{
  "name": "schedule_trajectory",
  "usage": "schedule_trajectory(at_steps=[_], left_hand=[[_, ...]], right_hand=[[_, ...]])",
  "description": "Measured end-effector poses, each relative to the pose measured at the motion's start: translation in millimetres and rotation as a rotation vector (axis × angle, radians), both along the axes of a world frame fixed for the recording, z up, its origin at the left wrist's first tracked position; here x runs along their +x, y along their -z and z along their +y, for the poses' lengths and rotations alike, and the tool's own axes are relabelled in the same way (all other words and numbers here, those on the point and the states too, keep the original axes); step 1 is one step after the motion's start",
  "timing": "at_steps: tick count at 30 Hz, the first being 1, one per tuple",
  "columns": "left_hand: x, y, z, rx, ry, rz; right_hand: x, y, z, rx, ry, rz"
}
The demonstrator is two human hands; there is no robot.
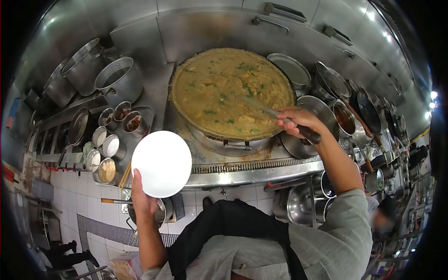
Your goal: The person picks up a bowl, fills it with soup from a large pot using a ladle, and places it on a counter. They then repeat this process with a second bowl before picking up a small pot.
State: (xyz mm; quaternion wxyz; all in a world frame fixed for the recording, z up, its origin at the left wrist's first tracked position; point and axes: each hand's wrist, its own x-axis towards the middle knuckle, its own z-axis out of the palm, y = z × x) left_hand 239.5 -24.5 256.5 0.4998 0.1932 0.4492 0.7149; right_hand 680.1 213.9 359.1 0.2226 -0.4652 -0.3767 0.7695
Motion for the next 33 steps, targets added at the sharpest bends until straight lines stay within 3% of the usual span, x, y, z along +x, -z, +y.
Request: schedule_trajectory(at_steps=[5,11,14,20,23,29,33], left_hand=[[-14,-18,28,-0.01,0.037,0.087],[-23,-33,71,0.019,0.069,0.164],[-15,-45,83,-0.015,0.067,0.206],[-10,-51,106,-0.048,0.14,0.258],[-13,-51,123,-0.06,0.211,0.289],[6,-70,157,-0.11,0.229,0.433],[21,-68,180,-0.156,0.234,0.464]], right_hand=[[12,-18,-14,-0.026,0.046,0.151],[20,-30,-24,0.014,0.034,0.155],[20,-32,-26,0.06,0.029,0.01],[26,-38,-33,0.063,0.076,0.108],[36,-34,-24,-0.085,0.12,0.208],[46,-34,-28,-0.114,0.021,0.393],[47,-39,-34,-0.105,0.113,0.376]])
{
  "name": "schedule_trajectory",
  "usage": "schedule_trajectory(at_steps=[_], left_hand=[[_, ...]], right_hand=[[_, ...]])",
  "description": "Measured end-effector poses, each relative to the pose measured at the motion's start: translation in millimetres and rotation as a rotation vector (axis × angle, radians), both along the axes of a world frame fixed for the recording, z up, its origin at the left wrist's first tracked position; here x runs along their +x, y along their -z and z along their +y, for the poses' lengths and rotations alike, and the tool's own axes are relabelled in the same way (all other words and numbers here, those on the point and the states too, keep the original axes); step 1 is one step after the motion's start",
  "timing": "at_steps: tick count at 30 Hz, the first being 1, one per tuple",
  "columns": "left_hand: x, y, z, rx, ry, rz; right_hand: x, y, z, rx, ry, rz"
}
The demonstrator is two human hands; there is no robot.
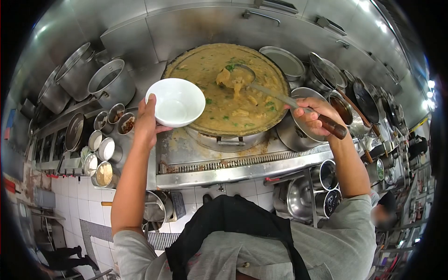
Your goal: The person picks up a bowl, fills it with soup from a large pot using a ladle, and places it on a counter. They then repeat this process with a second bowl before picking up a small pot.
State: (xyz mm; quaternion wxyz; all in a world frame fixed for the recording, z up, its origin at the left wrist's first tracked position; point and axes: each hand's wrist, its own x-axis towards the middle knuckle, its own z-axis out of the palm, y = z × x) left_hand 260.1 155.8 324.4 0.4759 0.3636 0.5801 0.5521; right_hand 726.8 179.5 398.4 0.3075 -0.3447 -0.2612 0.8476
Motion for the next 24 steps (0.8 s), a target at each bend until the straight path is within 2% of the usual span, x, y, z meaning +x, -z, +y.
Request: schedule_trajectory(at_steps=[14,18,23,24], left_hand=[[41,11,43,0.017,0.03,-0.052],[52,22,60,0.047,0.062,-0.067],[77,26,75,0.036,0.048,-0.137],[81,27,79,0.033,0.05,-0.151]], right_hand=[[-1,-57,-20,0.061,0.055,-0.057],[7,-68,-21,0.246,-0.03,-0.079],[-11,-93,-39,0.179,0.114,-0.066],[-8,-91,-37,0.219,0.041,-0.032]])
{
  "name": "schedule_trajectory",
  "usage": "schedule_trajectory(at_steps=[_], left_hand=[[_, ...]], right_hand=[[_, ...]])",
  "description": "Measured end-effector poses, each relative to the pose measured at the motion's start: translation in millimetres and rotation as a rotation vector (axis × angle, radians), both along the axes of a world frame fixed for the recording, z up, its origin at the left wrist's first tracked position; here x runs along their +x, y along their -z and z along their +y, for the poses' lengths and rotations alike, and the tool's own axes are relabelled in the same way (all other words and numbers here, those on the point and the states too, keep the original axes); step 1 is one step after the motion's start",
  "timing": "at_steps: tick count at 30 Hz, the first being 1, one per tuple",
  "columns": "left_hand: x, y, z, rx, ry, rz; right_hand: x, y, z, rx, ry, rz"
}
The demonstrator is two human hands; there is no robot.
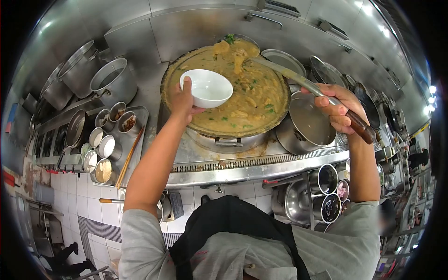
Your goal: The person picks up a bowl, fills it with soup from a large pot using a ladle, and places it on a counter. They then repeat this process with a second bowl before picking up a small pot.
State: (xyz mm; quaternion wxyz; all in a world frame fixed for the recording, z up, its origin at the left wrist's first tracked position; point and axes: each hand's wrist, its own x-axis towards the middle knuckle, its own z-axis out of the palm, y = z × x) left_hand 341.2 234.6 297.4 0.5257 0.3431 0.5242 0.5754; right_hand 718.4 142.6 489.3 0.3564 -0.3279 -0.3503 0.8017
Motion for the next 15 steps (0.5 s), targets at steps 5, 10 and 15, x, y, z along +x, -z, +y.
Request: schedule_trajectory(at_steps=[5,10,15], left_hand=[[10,4,16,0.071,-0.013,-0.053],[7,3,19,0.157,-0.025,-0.061],[1,4,12,0.13,-0.052,-0.032]], right_hand=[[-5,8,-2,-0.094,-0.095,0.105],[-16,33,6,-0.089,-0.196,0.05],[-31,47,-3,0.13,-0.188,-0.315]])
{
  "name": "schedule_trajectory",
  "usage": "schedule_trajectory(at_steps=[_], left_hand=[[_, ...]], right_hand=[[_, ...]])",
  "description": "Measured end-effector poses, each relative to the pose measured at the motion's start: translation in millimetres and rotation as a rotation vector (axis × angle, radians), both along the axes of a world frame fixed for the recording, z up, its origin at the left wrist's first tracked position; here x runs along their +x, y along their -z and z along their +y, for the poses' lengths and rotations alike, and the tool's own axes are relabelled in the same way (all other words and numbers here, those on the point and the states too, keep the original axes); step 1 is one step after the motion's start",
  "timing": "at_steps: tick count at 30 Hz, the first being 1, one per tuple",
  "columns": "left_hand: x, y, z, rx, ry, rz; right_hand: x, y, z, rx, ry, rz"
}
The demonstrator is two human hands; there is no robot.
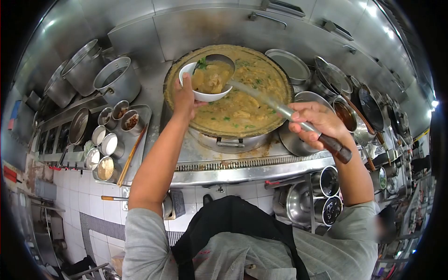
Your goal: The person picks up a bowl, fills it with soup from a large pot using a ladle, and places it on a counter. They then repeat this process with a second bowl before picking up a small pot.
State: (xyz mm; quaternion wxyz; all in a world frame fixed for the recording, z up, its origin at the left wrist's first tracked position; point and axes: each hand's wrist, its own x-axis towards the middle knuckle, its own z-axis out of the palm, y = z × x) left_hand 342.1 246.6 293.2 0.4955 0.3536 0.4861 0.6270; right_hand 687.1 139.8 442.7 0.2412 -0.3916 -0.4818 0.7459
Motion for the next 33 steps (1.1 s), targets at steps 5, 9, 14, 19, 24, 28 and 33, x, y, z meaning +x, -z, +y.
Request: schedule_trajectory(at_steps=[5,9,14,19,24,28,33], left_hand=[[-6,-3,-10,0.012,0.007,-0.009],[-15,-1,-13,-0.002,-0.001,-0.011],[-25,6,-13,0.032,0.024,-0.028],[-31,10,-14,0.025,0.03,0.013],[-49,7,-21,0.005,0.095,-0.083],[-49,-27,-51,-0.048,0.076,-0.078],[-72,-30,-65,-0.087,0.062,-0.082]], right_hand=[[-19,0,-12,0.185,-0.03,-0.305],[-18,10,-16,0.384,-0.063,-0.416],[-10,16,-14,0.455,0.016,-0.452],[4,5,6,0.271,0.163,-0.211],[8,18,64,0.546,0.032,-0.562],[14,74,136,1.471,-0.118,-0.953],[-27,85,161,1.163,-0.173,-1.299]])
